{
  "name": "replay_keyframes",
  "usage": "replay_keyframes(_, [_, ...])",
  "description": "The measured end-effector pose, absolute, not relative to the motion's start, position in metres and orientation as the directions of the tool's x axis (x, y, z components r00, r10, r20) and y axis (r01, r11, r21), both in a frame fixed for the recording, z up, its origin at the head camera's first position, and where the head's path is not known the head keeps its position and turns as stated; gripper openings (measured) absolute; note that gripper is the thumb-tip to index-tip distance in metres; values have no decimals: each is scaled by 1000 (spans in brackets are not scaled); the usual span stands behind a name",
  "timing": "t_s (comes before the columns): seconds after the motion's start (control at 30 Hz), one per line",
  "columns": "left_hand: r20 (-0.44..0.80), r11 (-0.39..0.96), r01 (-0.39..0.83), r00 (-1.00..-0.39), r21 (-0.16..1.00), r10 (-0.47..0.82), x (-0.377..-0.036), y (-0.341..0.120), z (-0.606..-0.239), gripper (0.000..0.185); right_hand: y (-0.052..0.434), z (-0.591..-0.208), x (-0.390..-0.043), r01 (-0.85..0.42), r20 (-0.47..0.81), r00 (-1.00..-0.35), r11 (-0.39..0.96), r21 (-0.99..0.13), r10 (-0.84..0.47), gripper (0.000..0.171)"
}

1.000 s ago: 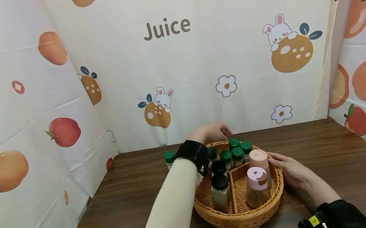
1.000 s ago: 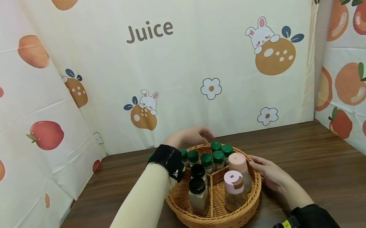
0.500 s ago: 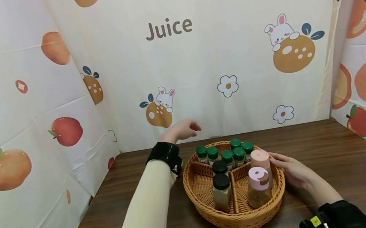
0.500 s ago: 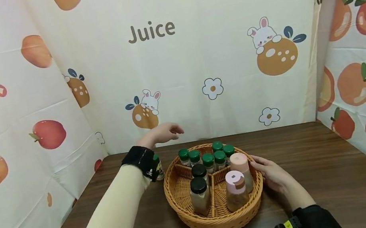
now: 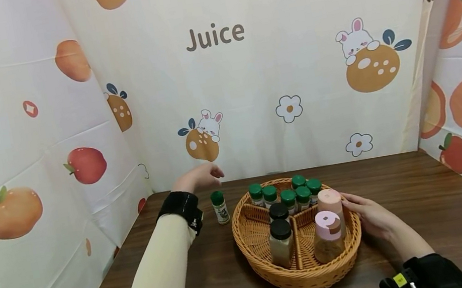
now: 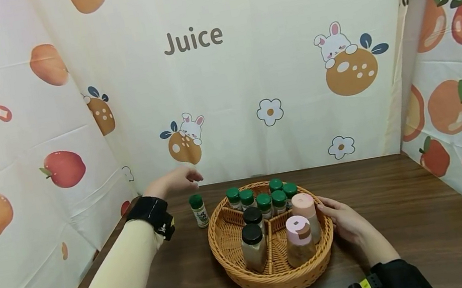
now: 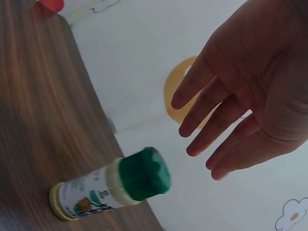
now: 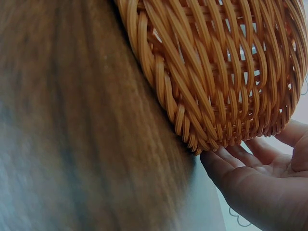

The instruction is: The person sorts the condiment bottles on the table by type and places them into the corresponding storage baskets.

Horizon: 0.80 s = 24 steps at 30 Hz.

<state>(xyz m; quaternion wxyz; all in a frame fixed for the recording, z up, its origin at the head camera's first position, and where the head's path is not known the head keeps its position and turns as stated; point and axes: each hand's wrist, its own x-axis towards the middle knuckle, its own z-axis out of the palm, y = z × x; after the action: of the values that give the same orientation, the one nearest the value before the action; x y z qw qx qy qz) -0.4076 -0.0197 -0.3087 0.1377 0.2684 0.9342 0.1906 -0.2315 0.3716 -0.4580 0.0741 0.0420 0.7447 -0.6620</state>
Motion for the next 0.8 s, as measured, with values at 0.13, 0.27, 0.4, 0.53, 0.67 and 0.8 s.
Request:
replay_keyframes(0.13, [-161, 773, 462, -805, 435, 571, -406, -26, -315, 32, 371, -458, -231, 162, -167, -985, 118, -980, -33, 73])
replay_keyframes(0.27, [-174, 761, 476, -786, 441, 593, -410, -32, -327, 35, 371, -458, -231, 166, -171, -985, 123, -978, -32, 73])
replay_keyframes(0.4, [-175, 757, 469, -786, 455, 592, -415, -38, -343, 39, 371, -458, -232, 171, -175, -984, 121, -978, -27, 73])
replay_keyframes(0.53, [-164, 761, 463, -796, 455, 583, -416, -42, -356, 43, 371, -457, -231, 176, -181, -983, 126, -976, -24, 73])
replay_keyframes(0.67, [-146, 758, 457, -805, 466, 575, -417, -45, -365, 43, 371, -457, -231, 175, -180, -983, 127, -976, -31, 73])
replay_keyframes(0.8, [-140, 753, 437, -814, 493, 564, -416, -46, -367, 41, 372, -457, -231, 170, -176, -984, 126, -977, -37, 73])
